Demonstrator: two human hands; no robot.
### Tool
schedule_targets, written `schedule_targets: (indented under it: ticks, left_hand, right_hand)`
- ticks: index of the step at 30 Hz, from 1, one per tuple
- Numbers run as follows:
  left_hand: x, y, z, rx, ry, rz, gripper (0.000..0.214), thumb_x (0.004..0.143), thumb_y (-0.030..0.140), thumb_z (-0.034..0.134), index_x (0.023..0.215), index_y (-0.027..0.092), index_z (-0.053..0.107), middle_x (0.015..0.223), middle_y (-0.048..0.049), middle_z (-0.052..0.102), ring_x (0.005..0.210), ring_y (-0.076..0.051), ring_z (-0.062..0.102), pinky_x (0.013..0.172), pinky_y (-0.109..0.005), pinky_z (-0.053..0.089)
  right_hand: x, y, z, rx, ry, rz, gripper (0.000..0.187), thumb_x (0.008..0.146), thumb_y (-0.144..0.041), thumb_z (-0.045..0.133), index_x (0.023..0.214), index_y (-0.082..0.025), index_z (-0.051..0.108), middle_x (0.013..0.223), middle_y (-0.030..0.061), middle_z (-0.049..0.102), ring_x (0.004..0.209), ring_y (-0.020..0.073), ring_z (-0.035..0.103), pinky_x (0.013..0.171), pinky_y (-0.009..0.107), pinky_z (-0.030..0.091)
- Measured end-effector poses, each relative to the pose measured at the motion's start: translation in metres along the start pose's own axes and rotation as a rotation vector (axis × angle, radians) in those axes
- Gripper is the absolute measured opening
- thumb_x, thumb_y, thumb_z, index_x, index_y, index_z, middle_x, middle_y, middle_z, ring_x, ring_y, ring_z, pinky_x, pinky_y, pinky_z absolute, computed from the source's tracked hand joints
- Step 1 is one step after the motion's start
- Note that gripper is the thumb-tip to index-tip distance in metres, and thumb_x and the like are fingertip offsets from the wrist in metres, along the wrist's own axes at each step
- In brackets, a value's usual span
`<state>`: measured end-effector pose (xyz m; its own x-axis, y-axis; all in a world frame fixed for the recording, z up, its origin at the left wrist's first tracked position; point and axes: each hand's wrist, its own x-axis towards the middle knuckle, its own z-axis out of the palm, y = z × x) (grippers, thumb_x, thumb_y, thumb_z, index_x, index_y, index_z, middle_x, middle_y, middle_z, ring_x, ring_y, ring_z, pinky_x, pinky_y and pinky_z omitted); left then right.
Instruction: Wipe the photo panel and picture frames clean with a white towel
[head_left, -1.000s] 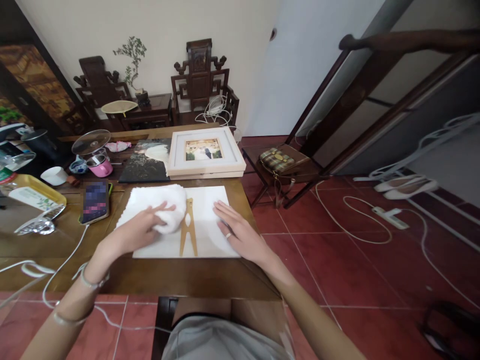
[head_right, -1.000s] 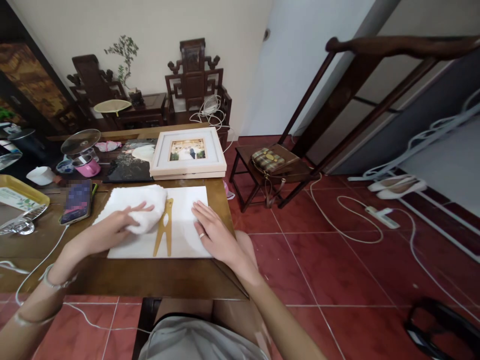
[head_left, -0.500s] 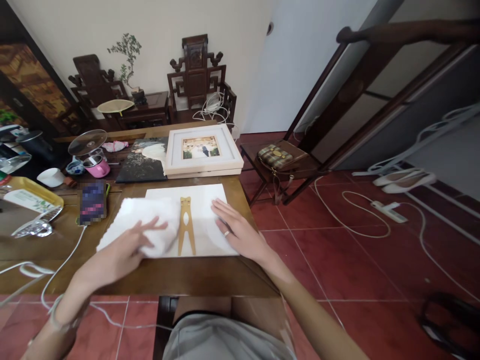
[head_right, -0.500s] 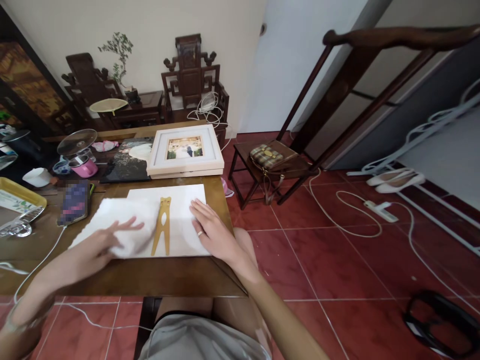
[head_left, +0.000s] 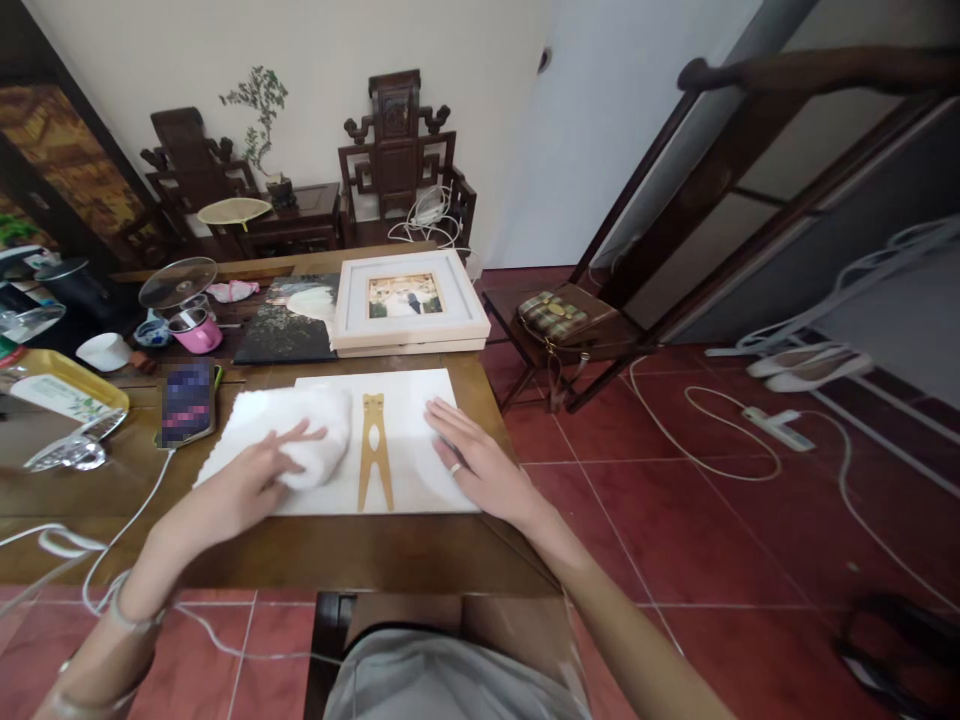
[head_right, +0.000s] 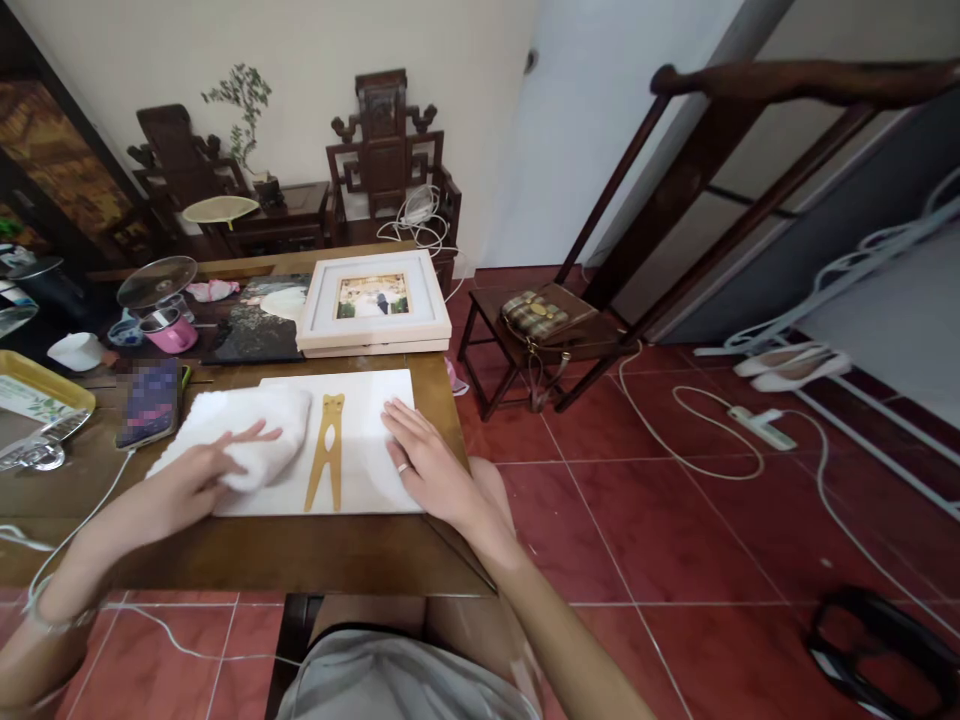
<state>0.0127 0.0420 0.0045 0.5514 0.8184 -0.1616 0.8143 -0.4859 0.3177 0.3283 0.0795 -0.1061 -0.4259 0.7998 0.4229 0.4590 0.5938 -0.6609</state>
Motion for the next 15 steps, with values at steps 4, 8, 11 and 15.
schedule_targets:
  ticks: [4,8,11,15]
  left_hand:
    - [0.045,-0.026,-0.006,0.081,0.025,-0.027,0.028,0.076,0.008,0.037,0.086,0.016,0.062,0.15,-0.0051,0.04,0.143,-0.028,0.029,0.117,-0.048,0.024]
    - [0.058,-0.048,-0.004,0.099,0.1,-0.037,0.029,0.078,0.009,0.037,0.087,0.014,0.064,0.149,-0.0079,0.042,0.142,-0.03,0.031,0.115,-0.049,0.026]
    - [0.041,-0.052,0.002,0.066,0.142,-0.026,0.026,0.08,0.015,0.04,0.088,0.016,0.065,0.148,-0.0073,0.044,0.143,-0.029,0.029,0.117,-0.048,0.025]
    - [-0.003,-0.028,0.011,0.01,0.139,0.016,0.022,0.082,0.013,0.039,0.085,0.019,0.06,0.15,-0.0044,0.041,0.145,-0.025,0.024,0.119,-0.049,0.022]
  right_hand:
    - [0.001,-0.002,-0.001,-0.001,-0.008,0.015,0.045,0.097,-0.028,0.042,0.141,-0.02,0.049,0.148,0.011,0.044,0.141,0.0242,0.035,0.116,0.053,0.031]
    - [0.001,-0.004,-0.002,-0.004,-0.018,0.023,0.045,0.097,-0.027,0.042,0.141,-0.02,0.048,0.148,0.011,0.044,0.14,0.0244,0.035,0.115,0.053,0.031]
    - [0.0,-0.003,-0.002,-0.011,-0.024,0.02,0.045,0.097,-0.027,0.042,0.141,-0.018,0.048,0.149,0.0118,0.043,0.141,0.0237,0.034,0.116,0.052,0.031]
    - [0.0,-0.001,-0.001,-0.016,-0.02,0.009,0.045,0.097,-0.026,0.041,0.141,-0.016,0.048,0.149,0.0127,0.042,0.142,0.0229,0.033,0.117,0.051,0.03]
